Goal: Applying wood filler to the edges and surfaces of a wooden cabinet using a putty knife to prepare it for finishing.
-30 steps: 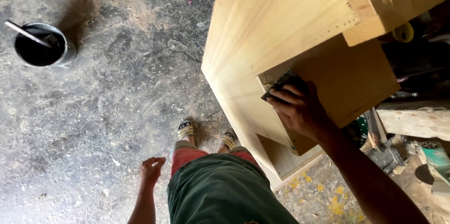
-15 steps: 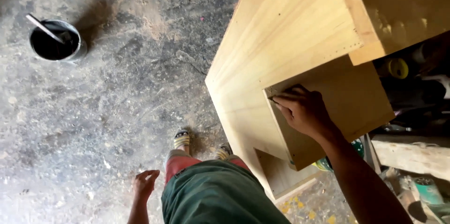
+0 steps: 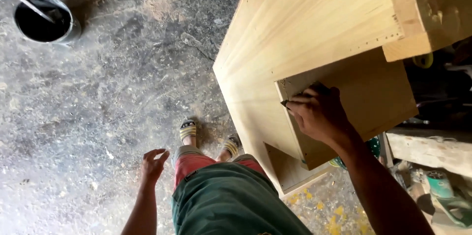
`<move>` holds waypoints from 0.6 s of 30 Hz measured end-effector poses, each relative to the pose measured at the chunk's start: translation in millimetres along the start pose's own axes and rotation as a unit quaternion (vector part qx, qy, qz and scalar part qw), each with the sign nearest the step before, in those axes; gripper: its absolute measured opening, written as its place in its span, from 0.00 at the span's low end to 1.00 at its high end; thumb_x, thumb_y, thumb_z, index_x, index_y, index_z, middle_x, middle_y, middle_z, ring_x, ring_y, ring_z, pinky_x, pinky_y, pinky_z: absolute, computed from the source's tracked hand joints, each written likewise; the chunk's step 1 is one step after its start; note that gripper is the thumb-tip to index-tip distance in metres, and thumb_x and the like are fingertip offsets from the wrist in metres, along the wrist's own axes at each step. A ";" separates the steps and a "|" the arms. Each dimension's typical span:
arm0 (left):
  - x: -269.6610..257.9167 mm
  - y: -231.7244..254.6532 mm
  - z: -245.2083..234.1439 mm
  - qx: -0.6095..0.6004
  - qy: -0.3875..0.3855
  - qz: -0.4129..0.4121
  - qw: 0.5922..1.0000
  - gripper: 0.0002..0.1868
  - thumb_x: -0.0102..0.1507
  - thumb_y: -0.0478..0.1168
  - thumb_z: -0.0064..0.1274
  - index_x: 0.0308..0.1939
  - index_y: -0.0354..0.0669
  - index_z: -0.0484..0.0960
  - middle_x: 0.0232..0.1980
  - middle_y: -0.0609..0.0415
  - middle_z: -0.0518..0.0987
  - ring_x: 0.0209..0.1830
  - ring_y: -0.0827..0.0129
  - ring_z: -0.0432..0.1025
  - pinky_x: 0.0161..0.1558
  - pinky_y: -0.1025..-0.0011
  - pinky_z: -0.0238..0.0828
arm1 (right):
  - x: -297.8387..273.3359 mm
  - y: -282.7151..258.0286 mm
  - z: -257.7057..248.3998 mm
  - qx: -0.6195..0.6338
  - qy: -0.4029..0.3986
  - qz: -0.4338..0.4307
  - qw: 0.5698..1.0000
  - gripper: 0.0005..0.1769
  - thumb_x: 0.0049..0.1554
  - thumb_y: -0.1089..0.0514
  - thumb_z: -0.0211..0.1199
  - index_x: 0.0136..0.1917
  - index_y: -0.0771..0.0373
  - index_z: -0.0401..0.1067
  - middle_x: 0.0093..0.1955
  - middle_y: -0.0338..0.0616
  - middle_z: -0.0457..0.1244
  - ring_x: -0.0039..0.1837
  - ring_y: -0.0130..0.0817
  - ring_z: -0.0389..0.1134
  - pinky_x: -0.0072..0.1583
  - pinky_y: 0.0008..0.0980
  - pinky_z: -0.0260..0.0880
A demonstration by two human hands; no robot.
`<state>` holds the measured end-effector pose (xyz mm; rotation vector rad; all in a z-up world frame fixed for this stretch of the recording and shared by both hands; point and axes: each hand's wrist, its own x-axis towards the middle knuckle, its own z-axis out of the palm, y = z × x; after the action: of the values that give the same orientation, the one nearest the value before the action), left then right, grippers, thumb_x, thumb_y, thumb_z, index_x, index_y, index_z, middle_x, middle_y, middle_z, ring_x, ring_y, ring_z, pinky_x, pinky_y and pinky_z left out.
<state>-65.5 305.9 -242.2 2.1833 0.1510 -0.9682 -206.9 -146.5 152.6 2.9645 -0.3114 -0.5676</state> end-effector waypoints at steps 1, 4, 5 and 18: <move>-9.2 4.5 -0.7 -0.006 -0.005 -0.011 1.000 0.28 0.60 0.57 0.62 0.58 0.43 0.87 0.65 0.35 0.74 0.43 0.45 0.81 0.51 0.55 0.75 | -2.4 -2.0 2.9 0.001 -0.006 0.000 1.000 0.10 0.61 0.49 0.56 0.40 0.41 0.75 0.40 0.23 0.68 0.56 0.36 0.71 0.53 0.62 0.72; -12.0 0.1 11.4 -0.005 -0.012 -0.014 1.000 0.30 0.60 0.58 0.63 0.59 0.43 0.86 0.66 0.36 0.73 0.46 0.45 0.81 0.53 0.55 0.74 | -13.1 1.8 2.8 0.017 -0.028 0.001 0.999 0.10 0.61 0.48 0.55 0.43 0.40 0.77 0.45 0.22 0.70 0.59 0.38 0.70 0.55 0.65 0.71; -8.3 -6.1 15.1 0.006 -0.015 -0.012 1.000 0.30 0.60 0.58 0.63 0.59 0.44 0.86 0.66 0.38 0.73 0.45 0.47 0.81 0.55 0.54 0.74 | -15.8 2.6 2.2 0.039 -0.051 0.001 0.998 0.10 0.61 0.47 0.55 0.44 0.40 0.77 0.47 0.22 0.71 0.60 0.39 0.70 0.56 0.67 0.70; -27.1 -43.2 47.0 0.126 -0.011 -0.006 0.992 0.34 0.59 0.68 0.60 0.59 0.50 0.87 0.64 0.39 0.76 0.65 0.42 0.72 0.65 0.52 0.65 | -150.6 -15.9 105.7 -0.014 0.351 -0.046 0.935 0.15 0.61 0.52 0.53 0.58 0.46 0.76 0.65 0.34 0.67 0.67 0.41 0.65 0.59 0.54 0.60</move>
<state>-129.0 310.8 -269.8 2.4010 0.0318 -1.0655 -380.7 -104.8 105.8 2.9176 -0.0876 0.4856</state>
